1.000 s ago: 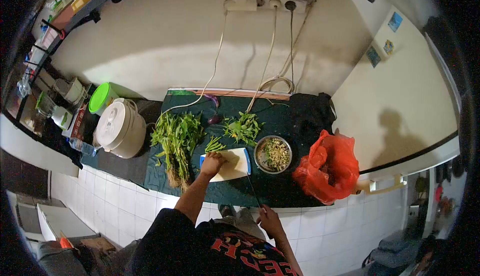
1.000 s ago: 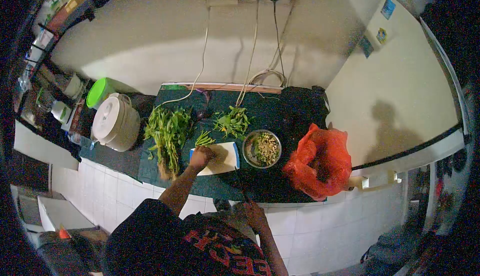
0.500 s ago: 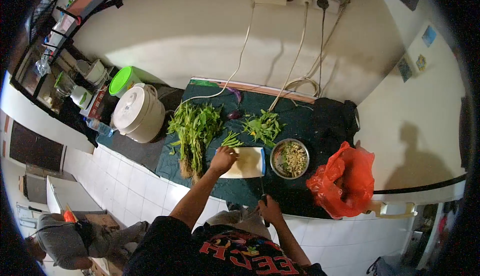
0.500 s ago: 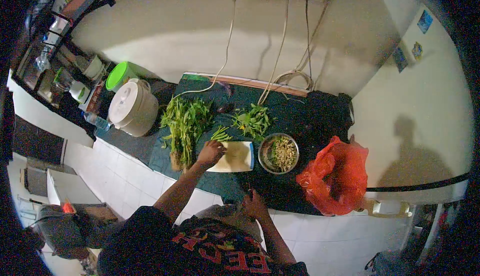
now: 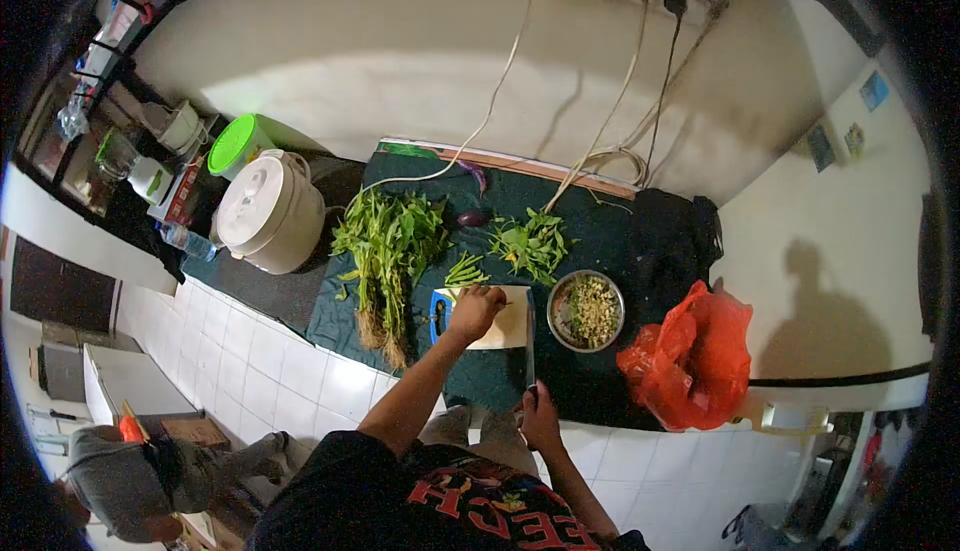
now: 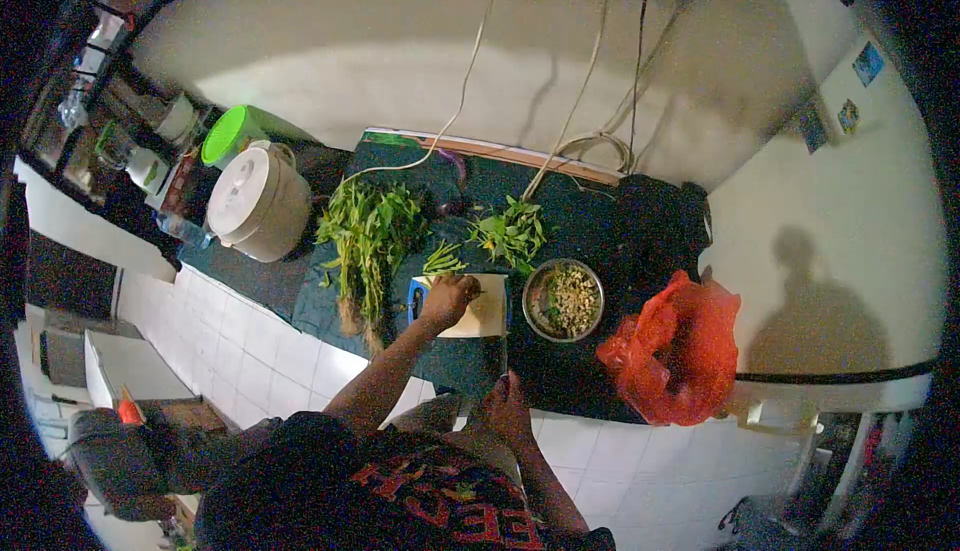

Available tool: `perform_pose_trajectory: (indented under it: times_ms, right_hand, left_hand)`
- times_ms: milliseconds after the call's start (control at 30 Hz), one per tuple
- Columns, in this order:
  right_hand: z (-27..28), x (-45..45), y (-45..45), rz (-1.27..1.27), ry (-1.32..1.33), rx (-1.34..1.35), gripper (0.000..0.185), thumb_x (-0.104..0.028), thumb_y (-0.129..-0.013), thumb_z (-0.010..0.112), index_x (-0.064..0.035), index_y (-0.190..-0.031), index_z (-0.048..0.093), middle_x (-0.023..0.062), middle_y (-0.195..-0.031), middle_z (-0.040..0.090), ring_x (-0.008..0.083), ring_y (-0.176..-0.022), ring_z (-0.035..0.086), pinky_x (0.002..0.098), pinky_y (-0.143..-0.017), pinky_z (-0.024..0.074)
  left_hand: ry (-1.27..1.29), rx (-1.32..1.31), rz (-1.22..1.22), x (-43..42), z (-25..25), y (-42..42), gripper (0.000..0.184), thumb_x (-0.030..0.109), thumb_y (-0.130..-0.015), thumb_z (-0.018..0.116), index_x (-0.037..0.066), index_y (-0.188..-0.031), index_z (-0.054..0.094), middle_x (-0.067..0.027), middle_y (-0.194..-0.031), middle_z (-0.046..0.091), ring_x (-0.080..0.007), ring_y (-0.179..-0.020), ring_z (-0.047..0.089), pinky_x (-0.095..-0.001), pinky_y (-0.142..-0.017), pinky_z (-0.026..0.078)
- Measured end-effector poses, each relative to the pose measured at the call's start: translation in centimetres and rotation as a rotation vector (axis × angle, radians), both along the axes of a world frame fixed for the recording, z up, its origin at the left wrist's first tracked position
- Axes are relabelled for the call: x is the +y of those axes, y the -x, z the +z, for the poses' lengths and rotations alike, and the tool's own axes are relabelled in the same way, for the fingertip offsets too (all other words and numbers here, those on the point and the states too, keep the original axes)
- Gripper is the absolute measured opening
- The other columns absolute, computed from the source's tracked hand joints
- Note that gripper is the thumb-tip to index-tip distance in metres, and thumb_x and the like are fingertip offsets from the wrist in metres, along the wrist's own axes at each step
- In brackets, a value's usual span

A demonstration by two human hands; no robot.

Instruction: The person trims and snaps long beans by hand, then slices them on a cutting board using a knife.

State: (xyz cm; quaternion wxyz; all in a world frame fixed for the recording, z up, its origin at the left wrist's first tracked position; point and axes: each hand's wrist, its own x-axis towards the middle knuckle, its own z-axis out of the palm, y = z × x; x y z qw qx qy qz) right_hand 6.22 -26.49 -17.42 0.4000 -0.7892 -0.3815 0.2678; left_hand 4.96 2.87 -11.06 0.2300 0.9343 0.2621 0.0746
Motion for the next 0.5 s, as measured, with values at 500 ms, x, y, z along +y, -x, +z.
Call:
perform_pose_trajectory:
  times_ms: [500]
  right_hand:
    - [6.4, 3.7, 2.8, -0.217, 0.096, 0.133, 0.048, -0.026, -0.102, 0.045, -0.0011, -0.141, 0.037, 0.0070, -0.071, 0.059, 0.0120, -0.060, 0.057, 0.0272, -0.053, 0.0455]
  left_hand:
    - [0.200, -0.454, 0.198, 4.8, -3.1, 3.4, 0.014, 0.007, -0.086, 0.059, 0.000, -0.098, 0.062, -0.0181, -0.091, 0.065, -0.0373, -0.083, 0.064, -0.0434, -0.073, 0.051]
